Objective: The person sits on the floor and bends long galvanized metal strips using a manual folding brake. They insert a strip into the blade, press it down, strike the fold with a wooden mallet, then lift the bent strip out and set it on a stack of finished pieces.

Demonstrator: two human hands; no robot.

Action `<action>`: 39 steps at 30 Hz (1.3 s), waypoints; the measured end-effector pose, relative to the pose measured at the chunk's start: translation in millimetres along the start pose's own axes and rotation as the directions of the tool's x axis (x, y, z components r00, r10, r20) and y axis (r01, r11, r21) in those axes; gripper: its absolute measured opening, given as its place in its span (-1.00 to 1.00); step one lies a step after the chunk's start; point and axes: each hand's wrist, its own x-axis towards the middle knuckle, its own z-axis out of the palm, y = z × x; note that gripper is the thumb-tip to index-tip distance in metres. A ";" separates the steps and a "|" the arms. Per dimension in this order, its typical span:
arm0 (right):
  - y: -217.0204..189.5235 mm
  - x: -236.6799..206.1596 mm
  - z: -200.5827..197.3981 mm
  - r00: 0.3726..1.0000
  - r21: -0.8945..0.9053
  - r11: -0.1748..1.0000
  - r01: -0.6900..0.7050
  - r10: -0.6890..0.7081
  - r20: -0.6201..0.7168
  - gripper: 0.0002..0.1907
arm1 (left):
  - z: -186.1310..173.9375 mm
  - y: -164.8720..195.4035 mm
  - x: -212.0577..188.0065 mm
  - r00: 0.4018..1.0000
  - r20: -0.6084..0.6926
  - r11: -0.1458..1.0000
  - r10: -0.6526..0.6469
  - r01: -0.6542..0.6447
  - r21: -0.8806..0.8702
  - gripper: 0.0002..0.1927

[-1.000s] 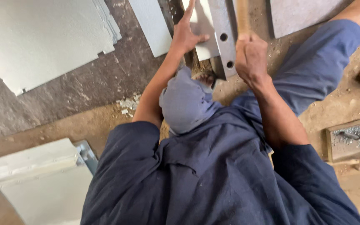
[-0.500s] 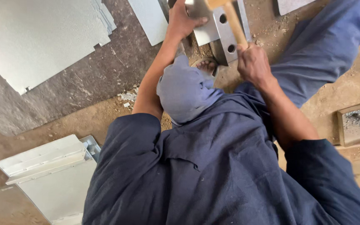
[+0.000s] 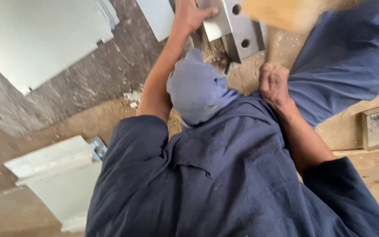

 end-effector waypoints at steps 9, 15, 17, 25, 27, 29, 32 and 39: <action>-34.9 34.2 -16.5 0.950 0.295 0.927 0.230 -0.148 -0.276 -0.56 | 0.7 4.6 8.2 0.954 -0.111 0.959 0.279 -0.283 -0.019 0.10; -46.1 70.3 -17.6 0.956 0.377 0.922 0.086 0.030 -0.292 -0.63 | -2.0 14.3 8.5 0.983 -0.010 0.962 0.182 -0.180 -0.204 0.30; -43.1 81.7 -13.8 0.922 0.463 0.882 0.091 0.101 -0.374 -0.59 | -3.4 18.7 7.1 0.997 0.018 0.984 0.074 -0.070 -0.163 0.31; -46.3 133.8 -5.3 0.934 0.473 0.862 0.182 -0.002 -0.357 -0.59 | -5.4 19.3 11.5 0.983 0.017 0.957 0.180 -0.171 -0.235 0.39; -49.7 148.0 -1.8 0.901 0.115 0.956 0.270 -0.208 -0.380 -0.57 | -5.0 17.5 12.6 0.951 -0.068 0.925 0.302 -0.309 -0.221 0.43; -48.4 165.5 -2.1 0.857 -0.752 0.582 0.309 -0.514 -0.046 -0.49 | -4.7 17.1 13.8 0.946 -0.074 0.921 0.314 -0.323 -0.217 0.46; -40.4 175.0 -3.1 0.978 0.379 0.917 0.122 -0.046 -0.205 -0.57 | -4.9 21.2 15.0 0.993 0.011 0.969 0.116 -0.110 -0.219 0.44; -34.0 200.0 2.7 0.912 -0.111 0.951 0.289 -0.308 -0.271 -0.60 | -10.9 29.6 15.0 0.950 -0.033 0.916 0.310 -0.308 -0.256 0.45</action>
